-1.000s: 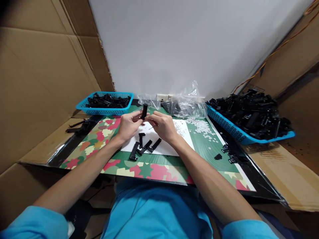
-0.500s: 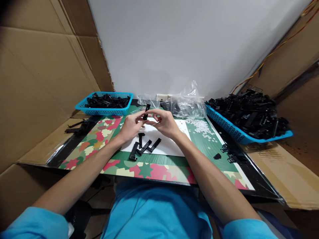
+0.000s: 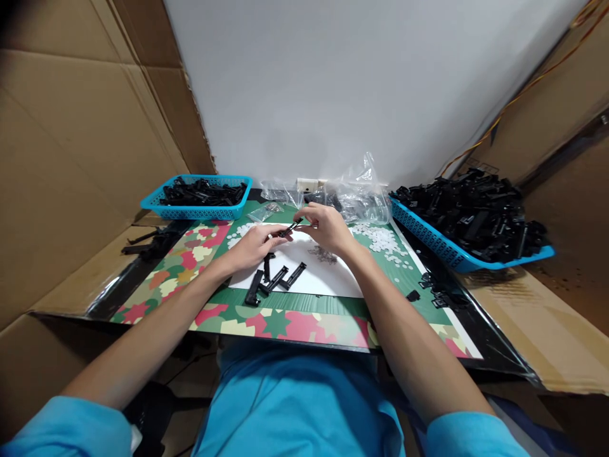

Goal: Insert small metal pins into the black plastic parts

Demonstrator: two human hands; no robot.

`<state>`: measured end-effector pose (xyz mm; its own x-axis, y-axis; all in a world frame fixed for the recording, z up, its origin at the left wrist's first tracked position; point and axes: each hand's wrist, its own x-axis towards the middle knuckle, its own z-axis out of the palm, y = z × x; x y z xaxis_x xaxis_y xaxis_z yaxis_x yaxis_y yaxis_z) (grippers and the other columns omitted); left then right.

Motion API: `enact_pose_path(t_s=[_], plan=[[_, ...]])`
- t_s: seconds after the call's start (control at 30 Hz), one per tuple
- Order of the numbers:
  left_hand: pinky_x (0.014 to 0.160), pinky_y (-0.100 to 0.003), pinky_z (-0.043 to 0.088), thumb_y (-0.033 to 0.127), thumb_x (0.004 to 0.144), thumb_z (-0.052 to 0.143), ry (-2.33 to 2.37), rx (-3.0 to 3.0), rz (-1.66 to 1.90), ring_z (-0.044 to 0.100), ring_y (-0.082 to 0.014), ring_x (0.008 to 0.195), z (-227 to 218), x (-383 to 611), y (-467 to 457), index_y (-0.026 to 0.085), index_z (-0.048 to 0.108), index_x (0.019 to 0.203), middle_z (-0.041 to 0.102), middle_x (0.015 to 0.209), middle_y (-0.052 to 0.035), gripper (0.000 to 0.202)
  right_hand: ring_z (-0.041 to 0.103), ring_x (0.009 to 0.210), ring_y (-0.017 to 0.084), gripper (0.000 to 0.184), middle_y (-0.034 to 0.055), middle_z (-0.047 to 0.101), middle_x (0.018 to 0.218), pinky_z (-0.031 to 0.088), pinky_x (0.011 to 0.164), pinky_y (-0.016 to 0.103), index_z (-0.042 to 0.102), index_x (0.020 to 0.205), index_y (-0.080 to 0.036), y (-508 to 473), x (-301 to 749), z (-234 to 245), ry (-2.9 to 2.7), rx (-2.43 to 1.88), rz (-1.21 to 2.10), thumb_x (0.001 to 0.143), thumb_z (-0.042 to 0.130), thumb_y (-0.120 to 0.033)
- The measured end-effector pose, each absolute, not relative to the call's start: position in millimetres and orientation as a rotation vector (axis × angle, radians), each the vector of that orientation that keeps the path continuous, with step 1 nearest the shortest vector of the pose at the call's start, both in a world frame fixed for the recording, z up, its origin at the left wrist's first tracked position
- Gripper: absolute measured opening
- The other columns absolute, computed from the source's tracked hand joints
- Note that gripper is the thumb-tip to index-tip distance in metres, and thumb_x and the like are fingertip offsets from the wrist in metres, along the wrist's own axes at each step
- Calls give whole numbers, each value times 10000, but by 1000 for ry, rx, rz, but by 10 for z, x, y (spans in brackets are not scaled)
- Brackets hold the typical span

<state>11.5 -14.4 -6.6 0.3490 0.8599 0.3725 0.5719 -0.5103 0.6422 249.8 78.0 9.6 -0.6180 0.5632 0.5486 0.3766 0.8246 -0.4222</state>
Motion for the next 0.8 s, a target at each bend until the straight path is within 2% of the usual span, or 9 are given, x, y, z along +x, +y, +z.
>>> enact_pose_path(t_s=[0.1,0.17,0.23,0.33,0.43,0.53,0.67,0.8], plan=[[1030,-419,546,302,1060,646,1324,2246,998,722,-265,1178,-95,93,-113,261,792,1297,794,1288,-83,282,523,698,158,122,28,619,852,406,685,333,837,1034,-262,833,2515,49,-2366,-712,312,970,756,-326],[1010,-417,555,300,1034,688,1368,2242,1034,731,-258,1131,-122,73,-89,252,812,1261,803,1250,-84,263,538,695,161,131,37,642,860,415,690,343,848,1024,-260,841,2528,39,-2399,-729,311,973,750,-330],[953,-406,568,298,1009,723,1415,2226,1074,744,-247,1045,-144,56,-73,234,833,1214,813,1203,-90,241,552,703,166,141,50,663,884,424,682,346,855,1016,-252,834,2541,46,-2434,-738,342,967,756,-339],[832,-384,571,307,939,807,1510,2177,1133,744,-235,907,-163,52,-76,211,861,1126,835,1099,-100,217,605,780,189,195,90,707,1040,463,694,348,857,1095,-254,811,2555,86,-2470,-707,464,973,753,-365],[740,-360,547,323,882,858,1543,2134,1134,731,-221,809,-171,75,-100,205,874,1020,844,980,-84,182,640,849,211,264,116,708,1124,495,739,362,854,1142,-250,777,2536,134,-2416,-695,562,1047,650,-389],[720,-346,526,314,862,863,1535,2143,1118,730,-212,792,-185,100,-117,206,872,954,842,928,-66,143,651,886,224,328,117,715,1116,501,780,377,857,1125,-249,728,2467,150,-2330,-678,615,1093,578,-419],[732,-339,519,268,851,845,1538,2193,1119,717,-199,769,-212,109,-111,207,868,893,839,911,-59,77,674,999,252,378,119,727,1130,525,843,388,866,1033,-234,651,2326,107,-2244,-598,686,1076,608,-508],[732,-341,517,260,866,811,1543,2237,1105,703,-198,753,-221,106,-113,205,860,862,831,879,-56,74,702,881,236,437,96,763,942,582,841,393,817,912,-189,587,2197,53,-2109,-597,850,1040,640,-568]])
